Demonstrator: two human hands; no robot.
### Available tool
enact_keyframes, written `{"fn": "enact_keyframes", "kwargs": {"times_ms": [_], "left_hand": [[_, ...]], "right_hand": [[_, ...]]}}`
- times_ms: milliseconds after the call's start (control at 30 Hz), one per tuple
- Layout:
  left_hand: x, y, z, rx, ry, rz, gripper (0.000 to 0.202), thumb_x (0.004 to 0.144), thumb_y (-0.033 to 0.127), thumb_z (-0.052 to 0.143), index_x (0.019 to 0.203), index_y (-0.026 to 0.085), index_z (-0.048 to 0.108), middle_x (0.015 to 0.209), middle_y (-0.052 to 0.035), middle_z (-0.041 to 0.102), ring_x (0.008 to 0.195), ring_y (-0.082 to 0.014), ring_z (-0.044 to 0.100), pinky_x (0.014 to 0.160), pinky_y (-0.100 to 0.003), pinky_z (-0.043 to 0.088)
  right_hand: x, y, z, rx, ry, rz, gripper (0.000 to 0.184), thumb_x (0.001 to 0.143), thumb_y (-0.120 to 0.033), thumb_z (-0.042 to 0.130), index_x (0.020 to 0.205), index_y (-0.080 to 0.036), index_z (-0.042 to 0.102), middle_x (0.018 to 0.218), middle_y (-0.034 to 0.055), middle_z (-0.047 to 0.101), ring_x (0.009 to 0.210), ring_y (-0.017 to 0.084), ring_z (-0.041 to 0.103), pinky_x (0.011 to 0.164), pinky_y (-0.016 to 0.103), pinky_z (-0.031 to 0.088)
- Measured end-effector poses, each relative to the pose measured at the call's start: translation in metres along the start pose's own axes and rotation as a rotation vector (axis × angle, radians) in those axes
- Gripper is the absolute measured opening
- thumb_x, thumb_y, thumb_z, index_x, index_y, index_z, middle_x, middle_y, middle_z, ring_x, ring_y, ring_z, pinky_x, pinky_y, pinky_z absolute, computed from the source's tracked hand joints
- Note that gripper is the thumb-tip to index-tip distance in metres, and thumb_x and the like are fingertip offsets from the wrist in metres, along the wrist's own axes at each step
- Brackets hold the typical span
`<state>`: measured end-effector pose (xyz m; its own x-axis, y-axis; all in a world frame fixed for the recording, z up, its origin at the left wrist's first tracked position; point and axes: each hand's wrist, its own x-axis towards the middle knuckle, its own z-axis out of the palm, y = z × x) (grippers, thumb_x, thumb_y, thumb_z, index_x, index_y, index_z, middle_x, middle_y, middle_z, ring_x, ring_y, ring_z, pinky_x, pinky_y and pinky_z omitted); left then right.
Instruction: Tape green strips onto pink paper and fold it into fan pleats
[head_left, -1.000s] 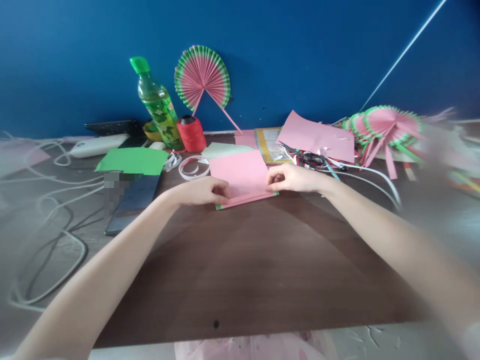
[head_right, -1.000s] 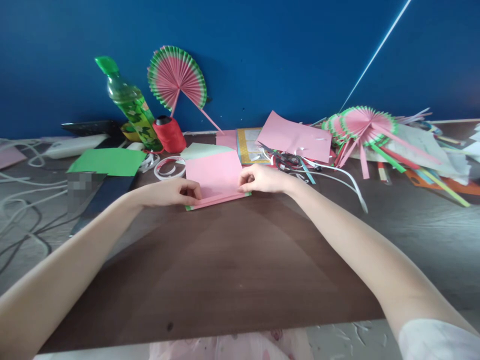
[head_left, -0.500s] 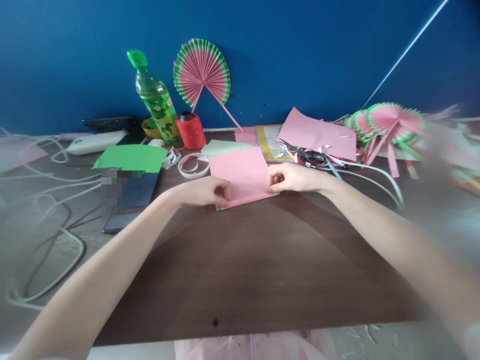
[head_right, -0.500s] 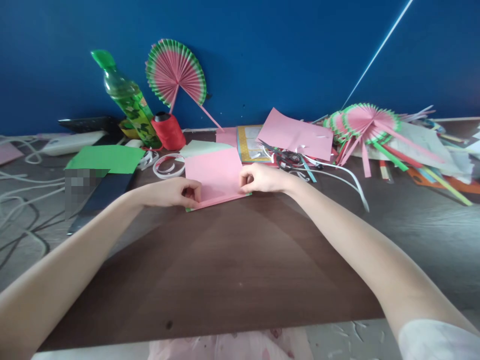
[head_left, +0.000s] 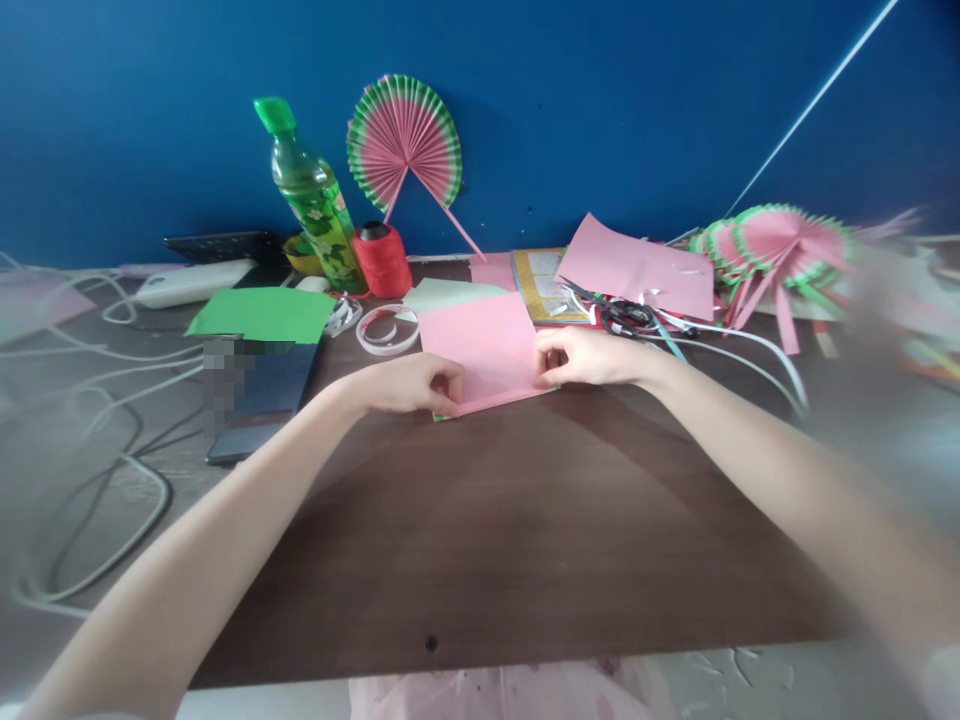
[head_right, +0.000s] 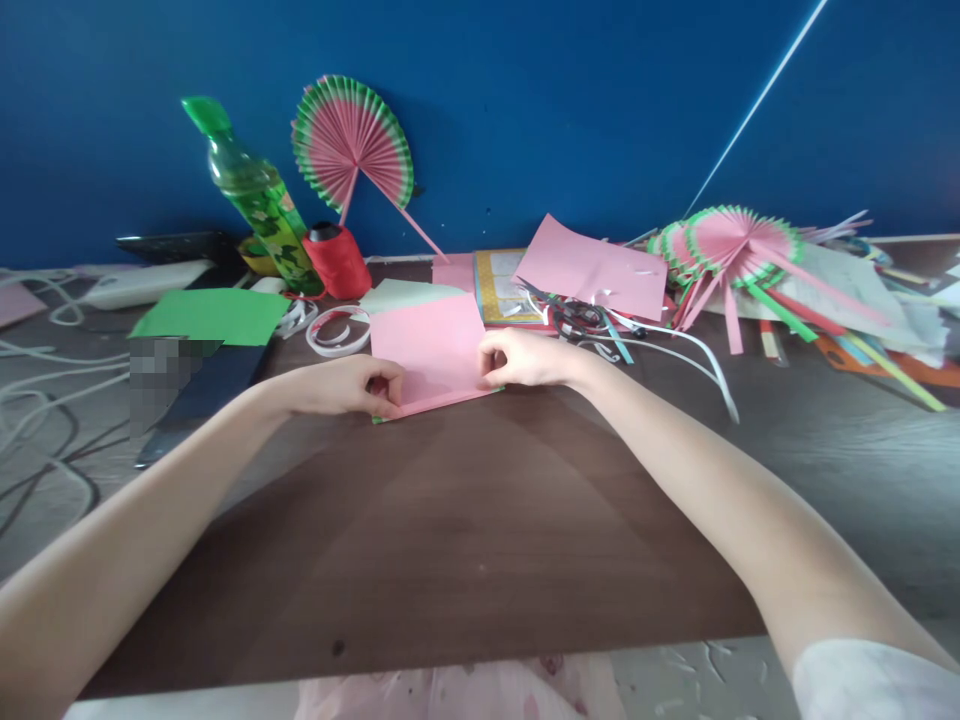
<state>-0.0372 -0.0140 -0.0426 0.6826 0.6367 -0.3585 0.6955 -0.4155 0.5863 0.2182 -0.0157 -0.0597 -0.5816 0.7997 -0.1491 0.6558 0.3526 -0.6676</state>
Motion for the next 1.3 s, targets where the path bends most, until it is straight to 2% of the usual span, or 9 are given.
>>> {"fn": "enact_keyframes", "kwargs": {"times_ms": [400, 833, 967, 1100, 1200, 1300], "left_hand": [[-0.0007, 0.0017, 0.0001, -0.005, -0.013, -0.006, 0.02, 0.066, 0.036, 0.06, 0.068, 0.016, 0.054, 0.067, 0.0016, 0.059, 0.062, -0.0113, 0.05, 0.054, -0.021, 0.034], [-0.0007, 0.0022, 0.0009, 0.023, -0.023, 0.013, 0.015, 0.068, 0.03, 0.059, 0.071, 0.016, 0.054, 0.068, 0.0018, 0.055, 0.062, -0.0115, 0.048, 0.056, -0.021, 0.034], [-0.0008, 0.0004, 0.0016, 0.15, 0.028, 0.072, 0.016, 0.068, 0.031, 0.06, 0.074, 0.016, 0.057, 0.078, -0.0009, 0.05, 0.073, -0.0145, 0.047, 0.065, -0.024, 0.035], [-0.002, 0.0, 0.0015, 0.287, 0.043, 0.047, 0.022, 0.072, 0.038, 0.058, 0.082, 0.019, 0.06, 0.086, -0.0029, 0.046, 0.086, -0.0199, 0.044, 0.079, -0.031, 0.035], [-0.0024, -0.0005, 0.0023, 0.324, 0.04, 0.04, 0.028, 0.074, 0.041, 0.055, 0.092, 0.021, 0.06, 0.091, -0.0035, 0.044, 0.091, -0.0221, 0.042, 0.085, -0.037, 0.032], [-0.0024, -0.0016, 0.0034, 0.308, 0.046, 0.073, 0.035, 0.076, 0.044, 0.053, 0.106, 0.025, 0.057, 0.099, -0.0039, 0.042, 0.097, -0.0236, 0.039, 0.09, -0.041, 0.029]], "right_hand": [[-0.0016, -0.0027, -0.0017, -0.028, -0.03, -0.019, 0.021, 0.069, -0.035, 0.063, 0.064, -0.017, 0.052, 0.075, -0.0003, 0.051, 0.064, 0.011, 0.046, 0.059, 0.025, 0.037], [-0.001, -0.0002, -0.0013, -0.04, -0.053, -0.031, 0.022, 0.069, -0.037, 0.062, 0.064, -0.018, 0.052, 0.077, -0.0001, 0.048, 0.065, 0.012, 0.043, 0.06, 0.027, 0.035], [-0.0014, 0.0011, -0.0014, -0.066, -0.069, -0.074, 0.022, 0.071, -0.036, 0.061, 0.066, -0.018, 0.05, 0.079, 0.0, 0.046, 0.066, 0.012, 0.042, 0.061, 0.027, 0.035], [-0.0011, 0.0019, -0.0021, -0.095, -0.093, -0.113, 0.02, 0.073, -0.033, 0.06, 0.066, -0.018, 0.048, 0.08, 0.0, 0.044, 0.066, 0.012, 0.04, 0.06, 0.026, 0.034], [-0.0005, 0.0035, -0.0016, -0.117, -0.105, -0.134, 0.018, 0.074, -0.031, 0.059, 0.067, -0.018, 0.048, 0.08, 0.0003, 0.044, 0.067, 0.012, 0.04, 0.061, 0.026, 0.033], [-0.0011, 0.0044, 0.0, -0.108, -0.086, -0.134, 0.013, 0.074, -0.028, 0.058, 0.077, -0.018, 0.049, 0.083, 0.0009, 0.045, 0.069, 0.013, 0.041, 0.063, 0.026, 0.034]]}}
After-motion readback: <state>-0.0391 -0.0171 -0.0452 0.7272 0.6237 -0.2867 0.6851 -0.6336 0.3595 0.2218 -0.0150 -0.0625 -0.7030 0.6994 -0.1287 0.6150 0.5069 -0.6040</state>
